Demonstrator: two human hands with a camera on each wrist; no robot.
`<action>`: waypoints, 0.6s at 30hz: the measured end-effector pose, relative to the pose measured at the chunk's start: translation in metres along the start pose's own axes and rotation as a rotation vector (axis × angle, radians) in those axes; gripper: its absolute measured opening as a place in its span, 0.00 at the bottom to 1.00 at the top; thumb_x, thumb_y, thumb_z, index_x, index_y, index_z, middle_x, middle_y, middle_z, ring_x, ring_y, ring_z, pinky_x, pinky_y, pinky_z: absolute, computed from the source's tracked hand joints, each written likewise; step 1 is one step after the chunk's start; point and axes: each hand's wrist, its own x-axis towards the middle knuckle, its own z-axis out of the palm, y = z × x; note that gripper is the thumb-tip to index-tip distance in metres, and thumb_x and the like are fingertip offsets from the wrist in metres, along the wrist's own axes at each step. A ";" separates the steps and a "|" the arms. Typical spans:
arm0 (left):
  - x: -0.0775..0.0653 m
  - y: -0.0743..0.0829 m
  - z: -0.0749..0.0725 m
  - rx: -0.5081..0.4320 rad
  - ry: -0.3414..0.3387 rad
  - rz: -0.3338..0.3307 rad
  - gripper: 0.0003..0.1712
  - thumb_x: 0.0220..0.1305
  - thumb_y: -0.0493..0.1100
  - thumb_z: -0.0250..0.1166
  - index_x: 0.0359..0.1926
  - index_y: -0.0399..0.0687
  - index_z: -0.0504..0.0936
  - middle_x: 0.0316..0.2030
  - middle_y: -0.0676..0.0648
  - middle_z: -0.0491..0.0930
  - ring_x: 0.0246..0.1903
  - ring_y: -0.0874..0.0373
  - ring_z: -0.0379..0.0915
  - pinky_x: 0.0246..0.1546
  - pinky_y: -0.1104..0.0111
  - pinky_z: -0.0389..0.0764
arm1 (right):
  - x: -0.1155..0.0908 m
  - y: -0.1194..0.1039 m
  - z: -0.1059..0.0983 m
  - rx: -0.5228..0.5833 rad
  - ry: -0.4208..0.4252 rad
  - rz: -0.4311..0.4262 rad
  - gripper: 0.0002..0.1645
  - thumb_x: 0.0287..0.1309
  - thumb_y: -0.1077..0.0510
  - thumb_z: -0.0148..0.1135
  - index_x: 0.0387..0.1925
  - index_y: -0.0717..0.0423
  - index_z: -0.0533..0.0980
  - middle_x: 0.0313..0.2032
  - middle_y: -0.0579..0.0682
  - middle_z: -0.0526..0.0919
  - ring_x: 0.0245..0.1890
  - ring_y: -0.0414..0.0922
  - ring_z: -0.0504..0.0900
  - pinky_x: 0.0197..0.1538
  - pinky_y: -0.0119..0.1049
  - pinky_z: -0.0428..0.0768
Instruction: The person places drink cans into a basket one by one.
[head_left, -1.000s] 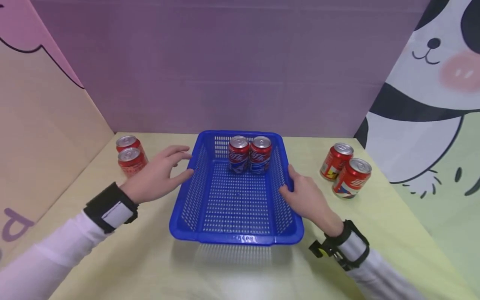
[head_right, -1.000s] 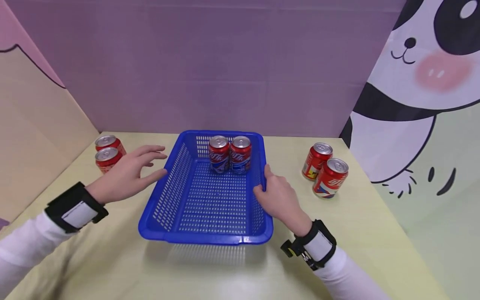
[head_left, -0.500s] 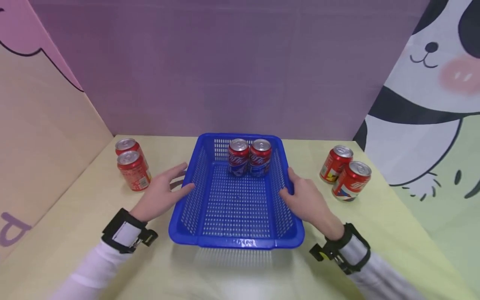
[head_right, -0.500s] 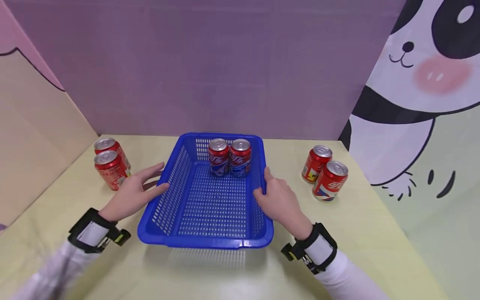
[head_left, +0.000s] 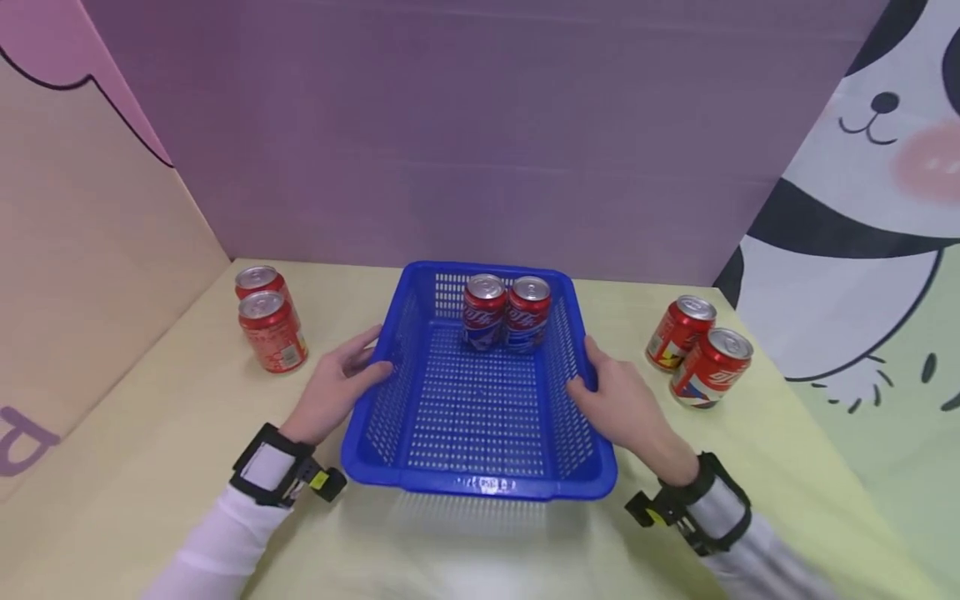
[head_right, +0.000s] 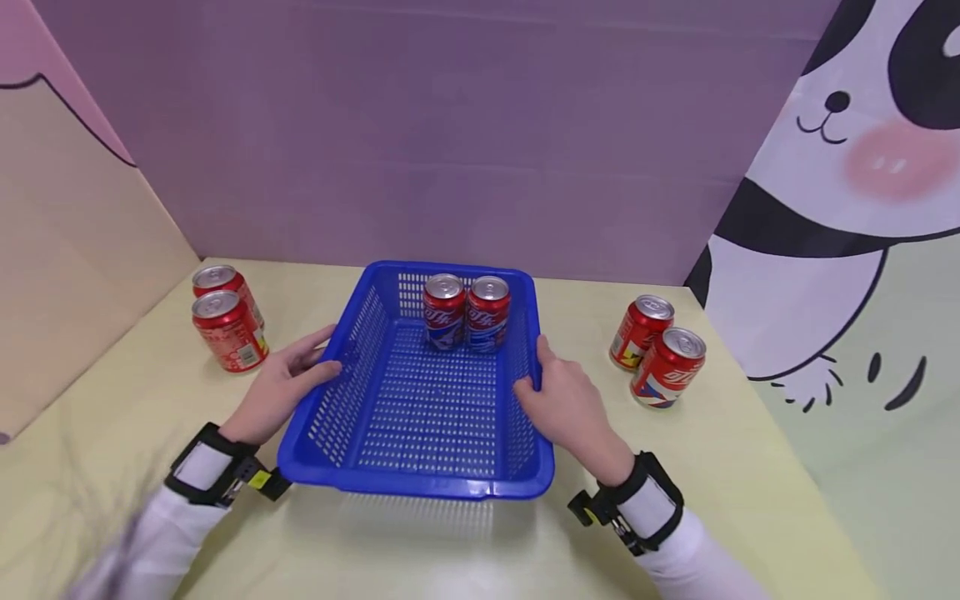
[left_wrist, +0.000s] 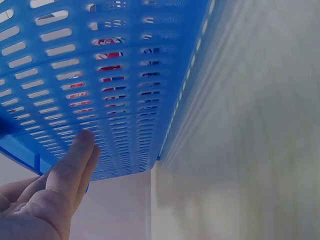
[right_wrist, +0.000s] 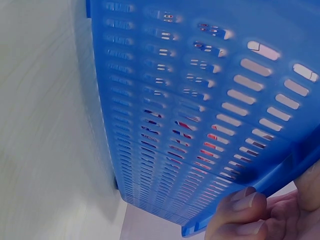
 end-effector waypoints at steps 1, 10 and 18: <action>0.000 0.000 0.000 -0.017 0.002 -0.002 0.35 0.69 0.44 0.63 0.73 0.44 0.62 0.59 0.34 0.74 0.53 0.43 0.77 0.46 0.60 0.81 | 0.000 0.000 0.000 -0.004 -0.004 0.005 0.42 0.67 0.56 0.52 0.74 0.68 0.48 0.16 0.50 0.68 0.12 0.44 0.71 0.16 0.34 0.69; -0.001 0.003 0.005 -0.048 0.037 0.003 0.34 0.68 0.43 0.64 0.72 0.43 0.65 0.57 0.35 0.77 0.50 0.43 0.79 0.43 0.63 0.82 | -0.001 0.003 -0.002 -0.025 0.005 -0.008 0.42 0.67 0.56 0.52 0.74 0.69 0.49 0.16 0.50 0.68 0.12 0.45 0.71 0.16 0.35 0.70; -0.004 0.003 0.003 -0.054 0.044 -0.010 0.34 0.68 0.44 0.64 0.72 0.44 0.65 0.57 0.34 0.76 0.49 0.42 0.79 0.42 0.63 0.82 | 0.000 0.001 -0.003 -0.044 -0.005 -0.013 0.42 0.66 0.55 0.52 0.74 0.69 0.50 0.16 0.50 0.69 0.12 0.45 0.72 0.15 0.35 0.69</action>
